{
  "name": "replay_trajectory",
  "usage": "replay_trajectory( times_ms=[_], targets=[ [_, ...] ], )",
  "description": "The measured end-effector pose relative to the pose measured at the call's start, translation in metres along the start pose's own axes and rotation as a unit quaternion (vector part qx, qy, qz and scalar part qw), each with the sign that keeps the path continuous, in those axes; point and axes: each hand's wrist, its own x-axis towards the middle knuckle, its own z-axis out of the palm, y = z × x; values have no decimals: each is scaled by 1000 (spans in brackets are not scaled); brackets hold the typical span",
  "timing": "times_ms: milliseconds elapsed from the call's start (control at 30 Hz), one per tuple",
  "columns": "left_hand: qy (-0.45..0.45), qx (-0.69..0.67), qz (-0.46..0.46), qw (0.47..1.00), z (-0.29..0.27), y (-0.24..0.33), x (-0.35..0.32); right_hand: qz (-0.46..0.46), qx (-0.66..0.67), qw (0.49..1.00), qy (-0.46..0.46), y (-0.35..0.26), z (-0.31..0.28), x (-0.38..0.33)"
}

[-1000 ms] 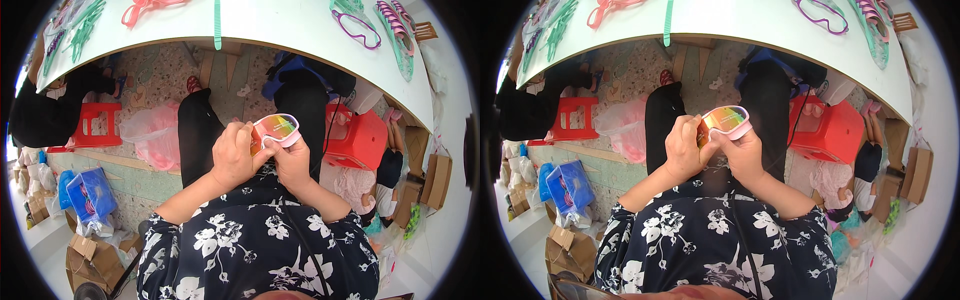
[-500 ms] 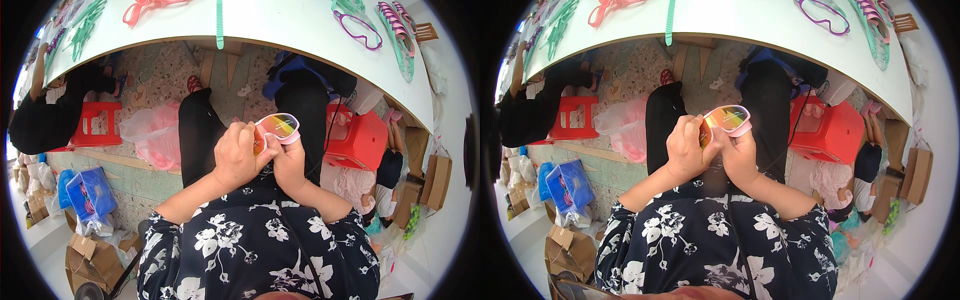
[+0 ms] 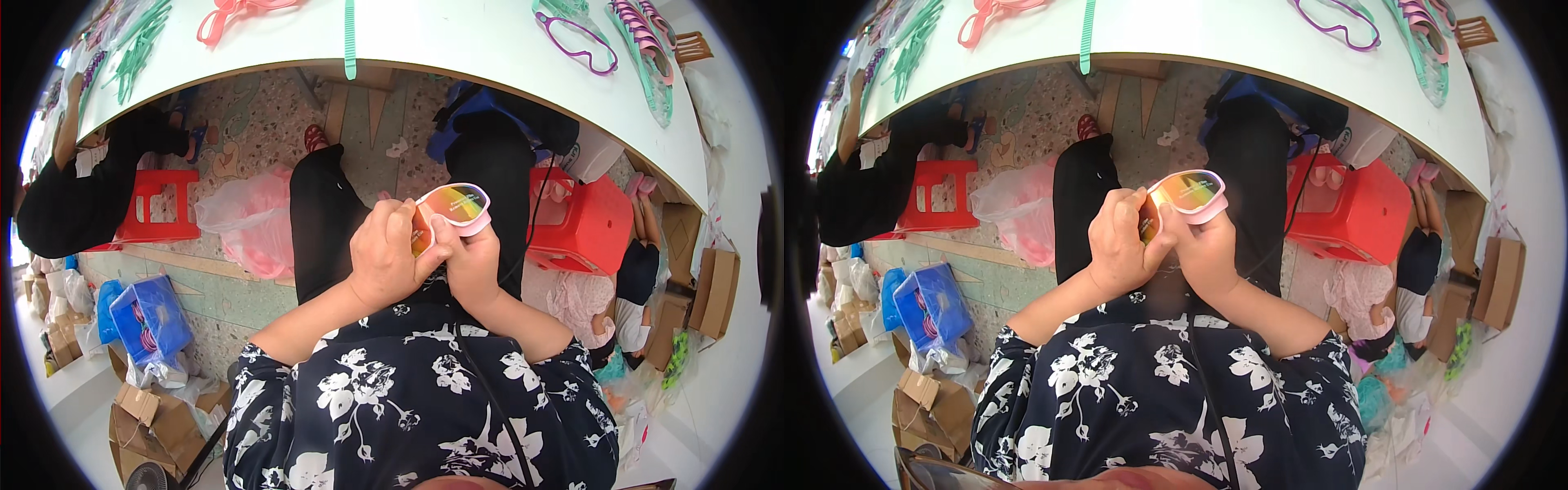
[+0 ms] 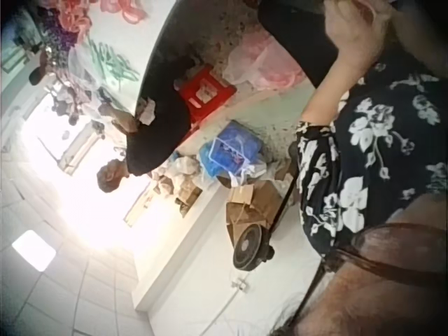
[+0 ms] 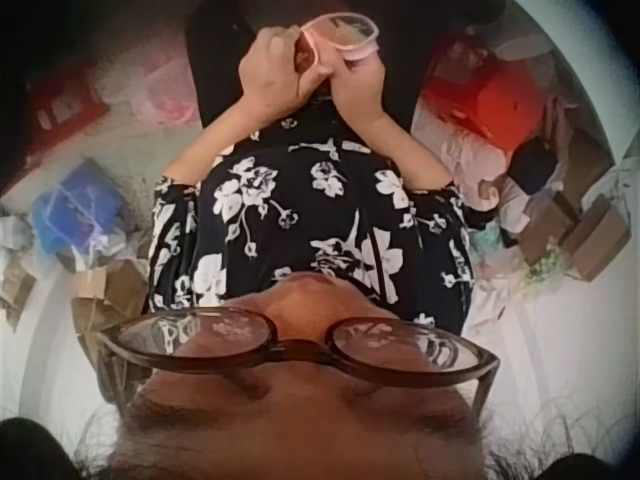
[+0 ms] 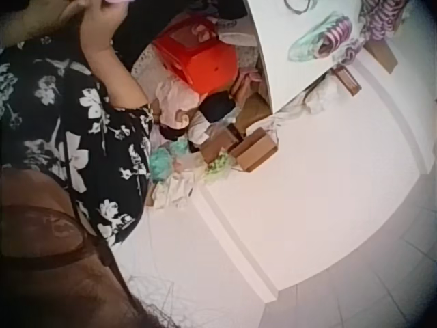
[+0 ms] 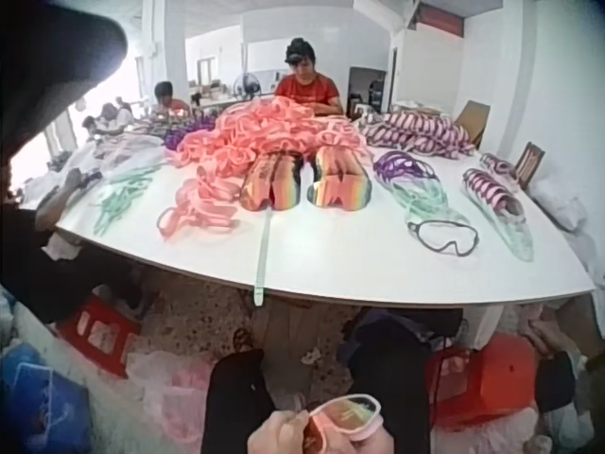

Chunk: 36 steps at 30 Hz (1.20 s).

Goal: Assembling swimming goggles by attaching straps to the frames.

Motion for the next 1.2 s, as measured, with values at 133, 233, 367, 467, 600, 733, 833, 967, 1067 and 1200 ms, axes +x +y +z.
replay_trajectory(
  times_ms=[133,233,367,467,600,733,833,967,1067,1200],
  targets=[
    [-8,23,7,1000,1,1,3,104,150,983,3,6,-3,4],
    [-17,32,-11,999,-4,-2,8,213,226,948,-73,-10,-15,7],
    [-14,6,1,1000,-18,-15,13,167,-180,949,-200,-30,-66,9],
    [-41,-40,5,998,-23,-19,14,-33,-288,951,-110,-44,-78,13],
    [-105,-108,-1,989,-24,-12,18,-108,-357,899,-229,-61,-62,35],
    [-124,-95,29,987,-26,-13,19,-138,-347,874,-309,-58,-60,48],
    [-115,-70,45,990,-29,-13,18,-170,-306,905,-242,-39,-45,40],
    [-121,-53,41,990,-33,-13,19,-213,-274,920,-184,-16,-36,31],
    [-134,-53,43,989,-37,-18,23,-229,-277,905,-227,-24,-42,41],
    [-109,-60,30,992,-36,-22,23,-156,-301,906,-253,-39,-55,45]
  ],
)
